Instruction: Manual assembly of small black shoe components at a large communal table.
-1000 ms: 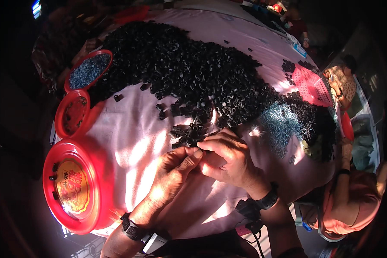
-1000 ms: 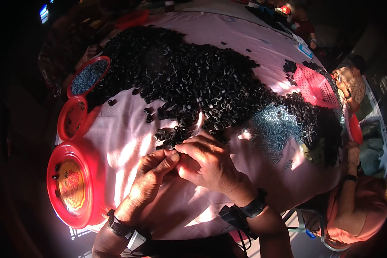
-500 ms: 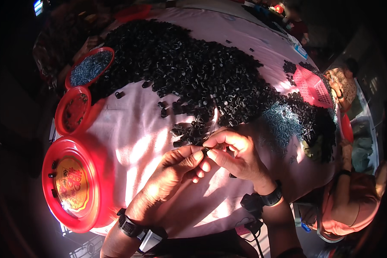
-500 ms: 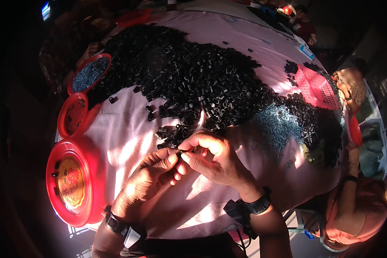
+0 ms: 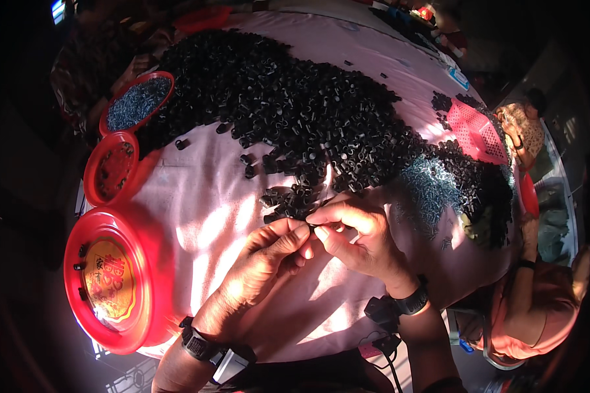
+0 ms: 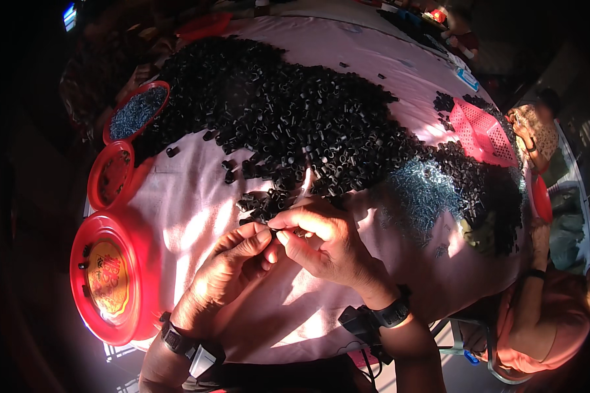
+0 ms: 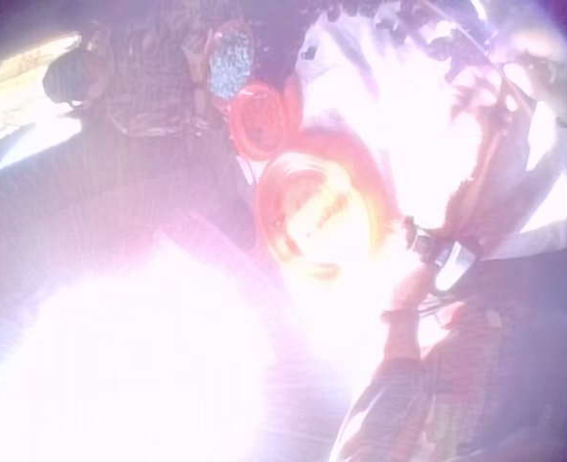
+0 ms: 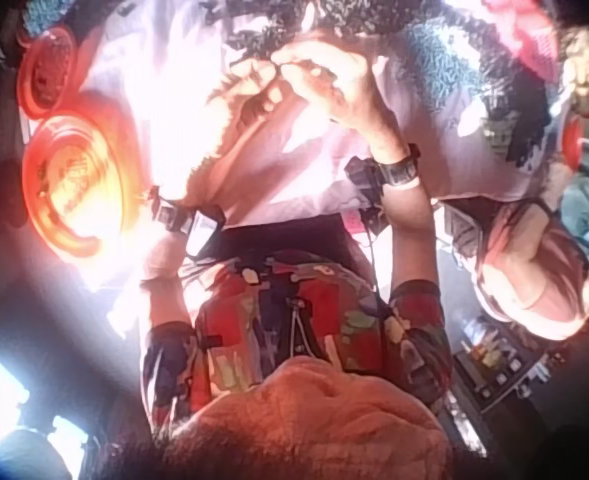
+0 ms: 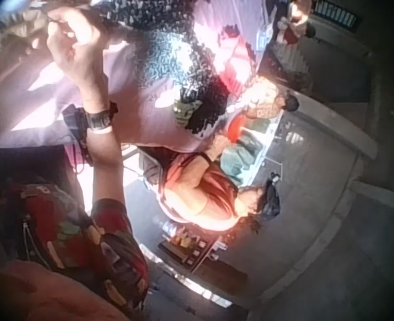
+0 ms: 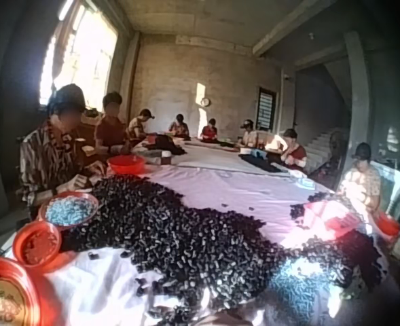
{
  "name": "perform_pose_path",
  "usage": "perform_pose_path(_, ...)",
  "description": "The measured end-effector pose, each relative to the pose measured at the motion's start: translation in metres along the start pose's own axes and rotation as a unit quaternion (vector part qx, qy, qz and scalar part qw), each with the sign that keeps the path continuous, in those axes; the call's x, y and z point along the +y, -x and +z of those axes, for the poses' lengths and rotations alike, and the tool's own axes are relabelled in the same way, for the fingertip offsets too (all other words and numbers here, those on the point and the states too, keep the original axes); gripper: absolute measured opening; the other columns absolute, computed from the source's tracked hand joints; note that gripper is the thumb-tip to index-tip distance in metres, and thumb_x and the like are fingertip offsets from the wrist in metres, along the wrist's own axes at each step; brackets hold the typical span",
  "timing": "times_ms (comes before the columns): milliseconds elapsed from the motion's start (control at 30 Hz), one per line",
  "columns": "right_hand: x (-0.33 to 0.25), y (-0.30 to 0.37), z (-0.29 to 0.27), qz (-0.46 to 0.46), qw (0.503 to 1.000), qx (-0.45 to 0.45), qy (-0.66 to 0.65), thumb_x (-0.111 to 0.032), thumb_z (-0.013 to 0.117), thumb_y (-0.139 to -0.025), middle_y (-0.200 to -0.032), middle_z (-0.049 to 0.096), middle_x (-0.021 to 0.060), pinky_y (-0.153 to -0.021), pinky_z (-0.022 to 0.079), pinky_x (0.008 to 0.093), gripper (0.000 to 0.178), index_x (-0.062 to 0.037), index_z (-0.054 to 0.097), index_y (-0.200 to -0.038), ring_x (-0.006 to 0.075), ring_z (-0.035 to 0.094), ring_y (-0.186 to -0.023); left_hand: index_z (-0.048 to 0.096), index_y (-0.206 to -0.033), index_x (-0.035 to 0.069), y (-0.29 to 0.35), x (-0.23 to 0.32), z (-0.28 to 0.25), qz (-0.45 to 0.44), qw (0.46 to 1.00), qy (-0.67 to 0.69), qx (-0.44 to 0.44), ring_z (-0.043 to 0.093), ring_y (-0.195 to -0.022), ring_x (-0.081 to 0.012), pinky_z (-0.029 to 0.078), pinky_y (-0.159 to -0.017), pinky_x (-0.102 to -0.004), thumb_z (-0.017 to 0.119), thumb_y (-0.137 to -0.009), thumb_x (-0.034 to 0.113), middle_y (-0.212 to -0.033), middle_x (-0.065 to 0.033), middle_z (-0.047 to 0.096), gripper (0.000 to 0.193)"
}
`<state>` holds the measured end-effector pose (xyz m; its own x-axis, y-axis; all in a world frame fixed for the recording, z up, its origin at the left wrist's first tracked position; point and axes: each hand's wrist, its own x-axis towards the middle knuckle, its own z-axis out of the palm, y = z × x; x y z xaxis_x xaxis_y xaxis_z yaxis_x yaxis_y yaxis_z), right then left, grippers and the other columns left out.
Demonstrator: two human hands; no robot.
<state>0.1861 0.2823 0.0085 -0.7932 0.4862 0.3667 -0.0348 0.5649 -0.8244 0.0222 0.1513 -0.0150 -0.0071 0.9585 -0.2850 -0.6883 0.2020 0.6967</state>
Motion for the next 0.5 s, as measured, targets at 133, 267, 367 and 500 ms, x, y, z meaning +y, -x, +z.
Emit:
perform_pose_path(133,-0.003,0.000,-0.002,-0.028,0.999,0.002,0.030,-0.008,0.070,-0.092,-0.094,0.070,0.0072,-0.069,0.055,0.0263,0.014,-0.0011,0.071,-0.104,0.0125,0.067,-0.084,0.067,-0.107,0.010,-0.001,-0.001,0.001,0.009,1.000,-0.020,0.014,0.056,-0.084,-0.0037,0.045,-0.078,-0.0206,0.065,-0.102,0.029,-0.090,0.0045,0.064,0.020)
perform_pose_path(267,0.000,0.000,-0.001,0.014,1.000,-0.010,0.008,-0.014,0.073,-0.093,-0.089,0.070,0.0042,-0.065,0.051,0.0248,0.014,-0.0019,0.071,-0.100,0.0098,0.065,-0.080,0.067,-0.107,0.010,0.000,-0.002,0.001,0.024,0.998,-0.049,0.036,0.055,-0.085,-0.0035,0.044,-0.078,-0.0204,0.065,-0.102,0.028,-0.090,0.0044,0.064,0.019)
perform_pose_path(367,0.007,0.002,0.001,0.026,0.999,0.013,-0.034,-0.016,0.074,-0.093,-0.089,0.070,0.0039,-0.065,0.050,0.0236,0.017,-0.0009,0.070,-0.100,0.0084,0.064,-0.078,0.067,-0.108,0.010,0.000,0.001,0.000,0.022,0.997,-0.065,0.038,0.056,-0.085,-0.0038,0.045,-0.077,-0.0202,0.065,-0.102,0.027,-0.091,0.0042,0.064,0.019)
perform_pose_path(500,0.006,0.004,0.000,0.041,0.998,0.026,-0.046,-0.016,0.074,-0.094,-0.091,0.071,0.0044,-0.066,0.050,0.0226,0.018,-0.0001,0.070,-0.102,0.0078,0.064,-0.077,0.067,-0.108,0.009,0.000,0.002,0.005,0.028,0.996,-0.075,0.040,0.056,-0.085,-0.0037,0.045,-0.077,-0.0205,0.066,-0.101,0.026,-0.092,0.0047,0.065,0.019)
